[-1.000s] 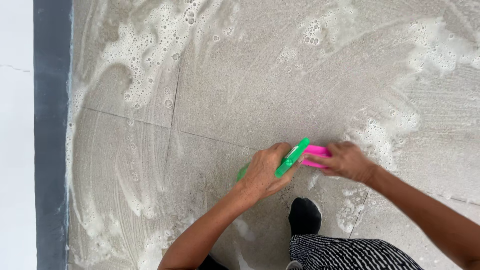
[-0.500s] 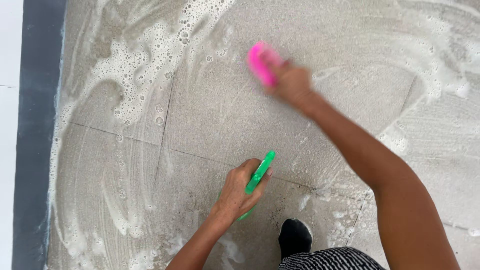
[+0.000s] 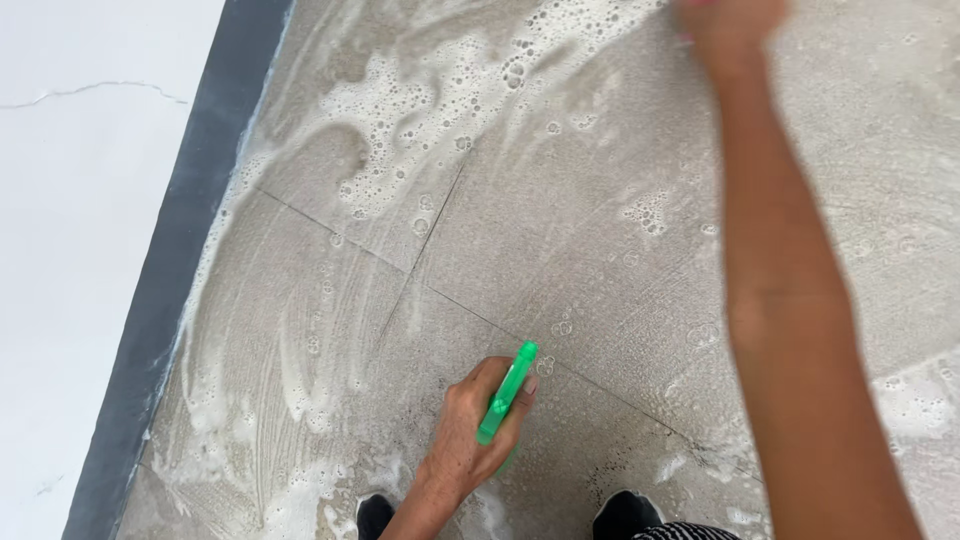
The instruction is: The person scrubs a tiled floor using a pink scrub brush in the right hand and a green spray bottle in the left hand. They repeatedly spray liquid onto the floor and scrub the soapy area in circular motions, moving across the tiles to clean different sections.
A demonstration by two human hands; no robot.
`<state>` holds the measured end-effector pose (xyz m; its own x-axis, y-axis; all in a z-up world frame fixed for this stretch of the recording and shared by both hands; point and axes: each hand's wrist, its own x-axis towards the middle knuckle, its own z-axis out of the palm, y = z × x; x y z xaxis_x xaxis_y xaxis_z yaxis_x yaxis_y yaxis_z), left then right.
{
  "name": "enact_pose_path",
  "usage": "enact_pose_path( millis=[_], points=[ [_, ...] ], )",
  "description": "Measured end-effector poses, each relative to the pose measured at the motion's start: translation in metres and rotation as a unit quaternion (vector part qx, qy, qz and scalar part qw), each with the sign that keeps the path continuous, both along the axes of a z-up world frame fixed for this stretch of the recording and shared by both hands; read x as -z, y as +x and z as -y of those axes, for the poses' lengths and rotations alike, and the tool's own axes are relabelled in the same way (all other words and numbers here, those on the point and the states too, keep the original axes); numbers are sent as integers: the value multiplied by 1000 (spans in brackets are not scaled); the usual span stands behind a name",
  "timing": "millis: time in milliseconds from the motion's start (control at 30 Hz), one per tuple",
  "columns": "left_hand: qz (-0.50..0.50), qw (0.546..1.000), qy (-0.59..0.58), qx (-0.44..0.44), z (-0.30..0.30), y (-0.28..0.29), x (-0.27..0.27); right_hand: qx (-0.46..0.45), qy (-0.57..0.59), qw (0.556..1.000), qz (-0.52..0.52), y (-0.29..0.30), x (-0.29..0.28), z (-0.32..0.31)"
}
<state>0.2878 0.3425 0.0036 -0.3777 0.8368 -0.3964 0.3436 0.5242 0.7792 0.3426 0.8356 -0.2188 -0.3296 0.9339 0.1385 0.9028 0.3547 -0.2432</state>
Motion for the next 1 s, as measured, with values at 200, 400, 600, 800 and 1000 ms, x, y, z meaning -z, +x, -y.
enact_pose_path(
  millis=[200,400,600,800,1000],
  points=[
    [-23,999,6,-37,12,-13,-3,-408,-144,901,26,-161,-48,285],
    [-6,999,7,-34,11,-24,1,-364,-200,910,-12,-7,5,259],
    [4,999,14,-52,31,-29,-2,14,-68,975,210,88,-12,39],
    [19,998,39,-41,21,-32,1,-402,-70,910,75,39,-15,357],
    [12,999,-38,-15,28,-47,-11,-398,-11,917,-20,59,19,335]
  ],
)
